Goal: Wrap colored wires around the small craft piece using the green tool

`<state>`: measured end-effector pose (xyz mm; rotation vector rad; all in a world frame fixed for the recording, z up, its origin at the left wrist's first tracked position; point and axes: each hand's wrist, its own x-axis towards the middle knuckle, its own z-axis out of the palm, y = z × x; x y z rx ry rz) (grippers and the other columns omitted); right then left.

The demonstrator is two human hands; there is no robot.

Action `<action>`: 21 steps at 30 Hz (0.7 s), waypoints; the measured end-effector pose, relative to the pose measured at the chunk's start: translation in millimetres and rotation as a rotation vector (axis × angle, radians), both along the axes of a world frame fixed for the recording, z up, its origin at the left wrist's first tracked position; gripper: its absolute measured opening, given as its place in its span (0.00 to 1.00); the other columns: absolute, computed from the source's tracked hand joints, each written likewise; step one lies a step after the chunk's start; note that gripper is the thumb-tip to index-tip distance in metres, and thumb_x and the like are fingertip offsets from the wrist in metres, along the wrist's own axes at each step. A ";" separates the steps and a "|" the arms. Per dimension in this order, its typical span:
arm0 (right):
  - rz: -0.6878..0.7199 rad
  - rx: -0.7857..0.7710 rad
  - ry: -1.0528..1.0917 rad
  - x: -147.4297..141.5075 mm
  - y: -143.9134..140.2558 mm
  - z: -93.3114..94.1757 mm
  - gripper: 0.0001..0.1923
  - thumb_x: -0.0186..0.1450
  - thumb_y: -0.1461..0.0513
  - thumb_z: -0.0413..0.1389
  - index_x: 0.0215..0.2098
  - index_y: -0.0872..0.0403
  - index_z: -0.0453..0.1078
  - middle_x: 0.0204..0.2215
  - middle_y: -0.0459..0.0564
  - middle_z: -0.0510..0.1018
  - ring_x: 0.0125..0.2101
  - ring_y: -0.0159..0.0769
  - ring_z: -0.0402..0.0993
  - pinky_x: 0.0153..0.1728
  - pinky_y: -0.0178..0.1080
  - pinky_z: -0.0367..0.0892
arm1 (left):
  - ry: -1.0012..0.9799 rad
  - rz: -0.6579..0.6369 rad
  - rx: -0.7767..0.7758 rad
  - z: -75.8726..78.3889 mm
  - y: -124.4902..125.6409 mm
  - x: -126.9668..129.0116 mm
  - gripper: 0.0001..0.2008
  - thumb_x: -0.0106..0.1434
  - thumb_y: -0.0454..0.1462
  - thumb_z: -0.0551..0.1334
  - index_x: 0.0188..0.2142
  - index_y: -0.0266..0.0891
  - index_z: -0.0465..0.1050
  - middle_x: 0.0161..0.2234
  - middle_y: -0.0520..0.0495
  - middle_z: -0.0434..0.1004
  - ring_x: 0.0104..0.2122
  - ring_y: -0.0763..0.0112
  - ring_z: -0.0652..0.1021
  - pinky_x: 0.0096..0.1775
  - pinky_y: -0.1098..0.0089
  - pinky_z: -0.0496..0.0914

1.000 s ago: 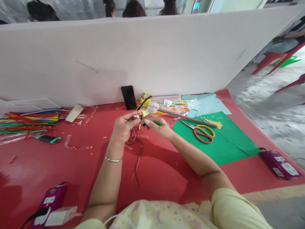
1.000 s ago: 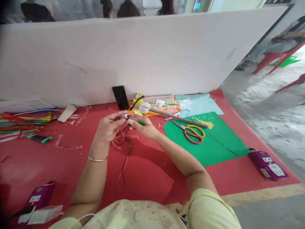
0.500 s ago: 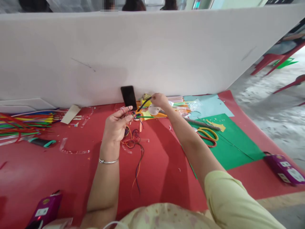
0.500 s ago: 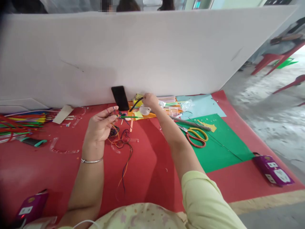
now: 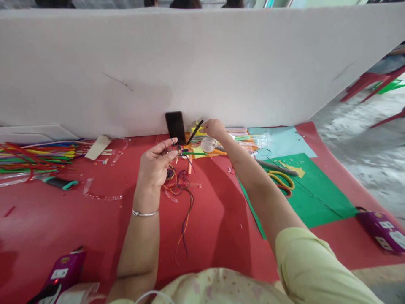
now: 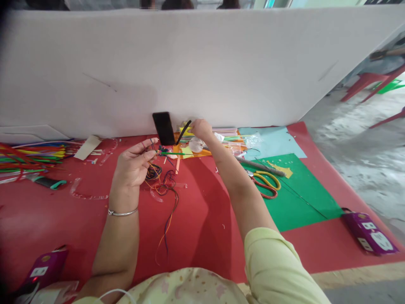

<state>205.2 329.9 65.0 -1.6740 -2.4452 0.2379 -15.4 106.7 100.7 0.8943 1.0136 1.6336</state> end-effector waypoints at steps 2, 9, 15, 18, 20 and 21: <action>-0.035 0.049 0.007 -1.3 -12.2 8.4 0.18 0.75 0.57 0.61 0.57 0.56 0.85 0.57 0.63 0.87 0.57 0.51 0.80 0.52 0.42 0.72 | -0.003 0.002 0.003 1.4 -2.3 1.4 0.23 0.46 0.33 0.84 0.44 0.41 0.93 0.40 0.44 0.91 0.29 0.77 0.82 0.30 0.77 0.76; -0.175 0.099 0.021 30.6 -101.4 44.5 0.21 0.77 0.51 0.56 0.51 0.55 0.86 0.45 0.62 0.89 0.45 0.50 0.83 0.42 0.41 0.67 | -0.023 0.097 0.051 17.2 -0.6 -1.8 0.19 0.44 0.31 0.83 0.39 0.41 0.92 0.43 0.44 0.92 0.31 0.75 0.83 0.32 0.75 0.78; 0.572 -0.784 0.310 4.7 -229.6 11.6 0.19 0.75 0.50 0.62 0.41 0.57 0.85 0.32 0.48 0.85 0.33 0.34 0.78 0.35 0.34 0.63 | 0.003 0.177 0.190 58.7 3.5 -10.2 0.14 0.52 0.34 0.84 0.38 0.43 0.89 0.49 0.46 0.91 0.38 0.70 0.85 0.34 0.73 0.79; 0.617 -0.805 0.312 -48.5 -291.8 -26.9 0.17 0.75 0.53 0.64 0.40 0.59 0.86 0.28 0.46 0.82 0.30 0.31 0.74 0.32 0.35 0.60 | 0.037 0.156 0.241 71.7 -6.0 -3.6 0.12 0.57 0.34 0.82 0.39 0.44 0.88 0.53 0.50 0.90 0.42 0.70 0.85 0.36 0.73 0.79; 0.644 -0.804 0.308 -78.1 -323.6 -45.3 0.15 0.74 0.54 0.65 0.42 0.59 0.87 0.28 0.46 0.83 0.31 0.31 0.75 0.33 0.34 0.60 | 0.025 0.148 0.259 72.1 -14.8 1.8 0.11 0.56 0.33 0.82 0.38 0.43 0.88 0.52 0.48 0.91 0.39 0.72 0.83 0.36 0.73 0.79; 0.654 -0.773 0.324 -88.3 -335.3 -51.2 0.13 0.74 0.56 0.66 0.44 0.58 0.87 0.30 0.46 0.84 0.32 0.31 0.76 0.33 0.33 0.60 | 0.018 0.147 0.251 69.9 -18.8 3.4 0.11 0.56 0.33 0.82 0.39 0.43 0.89 0.53 0.47 0.90 0.38 0.72 0.83 0.36 0.72 0.79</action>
